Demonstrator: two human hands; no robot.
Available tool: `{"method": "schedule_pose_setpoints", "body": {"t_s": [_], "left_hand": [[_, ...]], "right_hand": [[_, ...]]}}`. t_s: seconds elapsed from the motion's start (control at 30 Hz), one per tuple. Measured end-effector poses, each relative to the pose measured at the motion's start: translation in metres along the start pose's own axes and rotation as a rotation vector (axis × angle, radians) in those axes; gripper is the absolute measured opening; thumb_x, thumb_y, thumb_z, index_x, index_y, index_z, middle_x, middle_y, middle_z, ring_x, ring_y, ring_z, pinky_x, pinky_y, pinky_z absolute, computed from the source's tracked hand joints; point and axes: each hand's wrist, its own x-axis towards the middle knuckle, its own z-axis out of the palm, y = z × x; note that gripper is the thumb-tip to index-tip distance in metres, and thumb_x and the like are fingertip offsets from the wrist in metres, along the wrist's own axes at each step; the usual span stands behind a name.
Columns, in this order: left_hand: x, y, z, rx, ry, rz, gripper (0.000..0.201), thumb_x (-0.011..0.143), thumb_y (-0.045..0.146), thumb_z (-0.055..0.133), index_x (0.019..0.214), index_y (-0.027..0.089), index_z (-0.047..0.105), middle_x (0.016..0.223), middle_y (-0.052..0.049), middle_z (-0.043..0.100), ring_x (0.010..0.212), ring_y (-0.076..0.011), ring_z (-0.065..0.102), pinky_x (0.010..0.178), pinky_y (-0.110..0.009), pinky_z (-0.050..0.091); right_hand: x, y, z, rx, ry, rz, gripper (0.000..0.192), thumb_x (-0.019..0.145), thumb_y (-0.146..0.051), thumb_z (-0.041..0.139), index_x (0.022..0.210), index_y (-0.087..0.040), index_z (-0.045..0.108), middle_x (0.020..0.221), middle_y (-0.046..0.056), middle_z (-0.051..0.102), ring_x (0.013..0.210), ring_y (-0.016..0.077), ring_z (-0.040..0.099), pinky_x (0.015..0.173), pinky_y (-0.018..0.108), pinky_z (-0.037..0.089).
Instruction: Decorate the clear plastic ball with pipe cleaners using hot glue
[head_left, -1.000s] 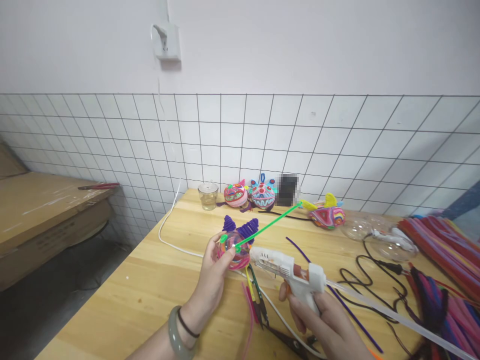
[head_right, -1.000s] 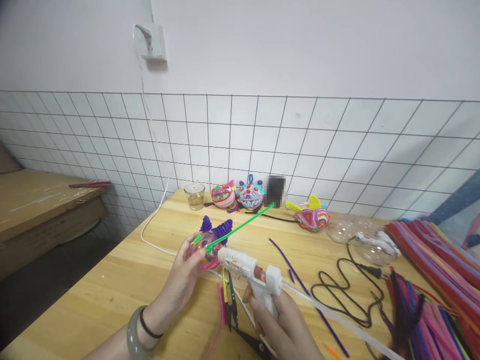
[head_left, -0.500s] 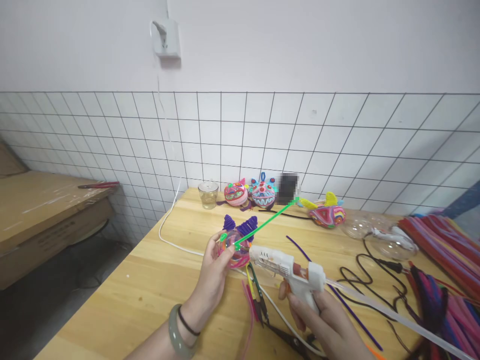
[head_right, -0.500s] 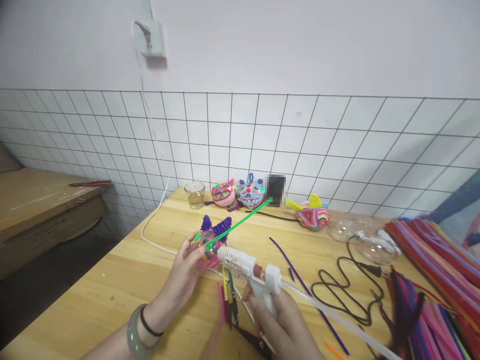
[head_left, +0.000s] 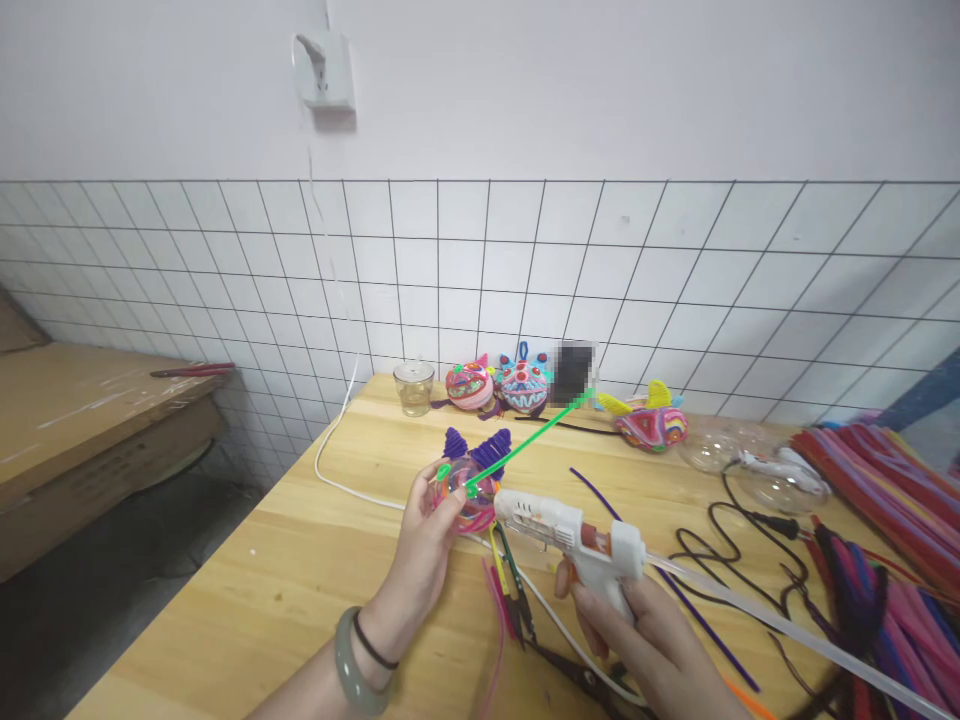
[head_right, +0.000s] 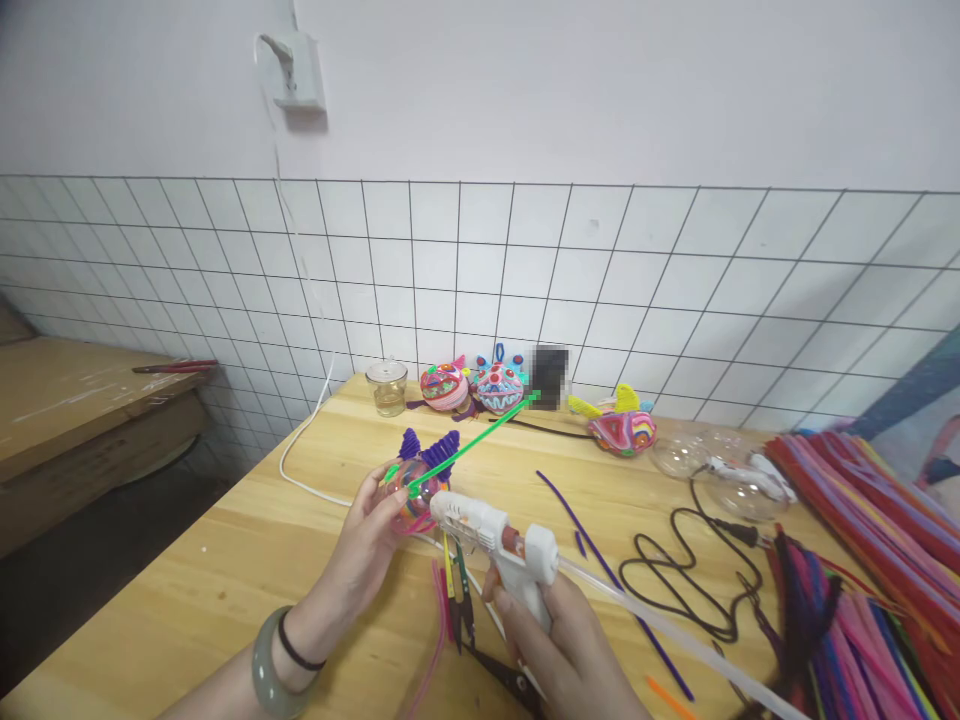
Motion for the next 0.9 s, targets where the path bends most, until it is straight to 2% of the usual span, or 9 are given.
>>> {"method": "schedule_pose_setpoints", "body": {"t_s": [0.17, 0.3, 0.43, 0.67, 0.9], "left_hand": [[-0.0003, 0.0003, 0.0005, 0.001, 0.006, -0.001, 0.052, 0.067, 0.029, 0.078, 0.113, 0.022, 0.055, 0.110, -0.008, 0.066, 0.095, -0.0216, 0.064, 0.086, -0.037, 0.050], [-0.0004, -0.0010, -0.0001, 0.017, -0.024, 0.010, 0.048, 0.070, 0.028, 0.075, 0.113, 0.022, 0.054, 0.109, -0.007, 0.067, 0.094, -0.0211, 0.065, 0.086, -0.038, 0.050], [-0.0005, 0.0002, 0.0009, 0.013, -0.021, 0.004, 0.048, 0.069, 0.029, 0.076, 0.112, 0.022, 0.055, 0.108, -0.007, 0.067, 0.094, -0.0212, 0.065, 0.086, -0.038, 0.051], [-0.0026, 0.0018, 0.0021, 0.002, -0.002, -0.007, 0.048, 0.068, 0.028, 0.077, 0.111, 0.022, 0.055, 0.109, -0.006, 0.068, 0.095, -0.0210, 0.065, 0.086, -0.037, 0.051], [-0.0007, 0.0007, 0.0014, -0.001, -0.007, 0.005, 0.047, 0.069, 0.028, 0.076, 0.111, 0.023, 0.056, 0.113, -0.007, 0.067, 0.098, -0.0225, 0.065, 0.088, -0.038, 0.050]], "right_hand": [[0.0001, 0.0058, 0.0000, 0.024, -0.003, -0.029, 0.049, 0.083, -0.063, 0.050, 0.098, -0.018, 0.063, 0.066, 0.000, 0.054, 0.056, 0.0149, 0.049, 0.051, 0.024, 0.044], [0.0033, 0.0083, -0.0053, -0.045, -0.099, -0.060, 0.039, 0.088, -0.054, 0.048, 0.081, -0.018, 0.061, 0.065, 0.001, 0.055, 0.057, 0.0149, 0.049, 0.051, 0.024, 0.044], [0.0036, 0.0073, -0.0065, -0.056, -0.069, -0.068, 0.039, 0.088, -0.055, 0.047, 0.077, -0.020, 0.059, 0.064, 0.000, 0.054, 0.056, 0.0146, 0.048, 0.051, 0.023, 0.044], [0.0061, 0.0086, -0.0083, -0.093, -0.139, -0.041, 0.041, 0.089, -0.055, 0.045, 0.068, -0.020, 0.052, 0.065, 0.001, 0.055, 0.058, 0.0151, 0.051, 0.053, 0.023, 0.045], [0.0019, 0.0041, -0.0027, -0.021, -0.049, -0.049, 0.042, 0.086, -0.059, 0.048, 0.070, -0.020, 0.055, 0.070, 0.002, 0.059, 0.057, 0.0142, 0.047, 0.052, 0.024, 0.041]]}}
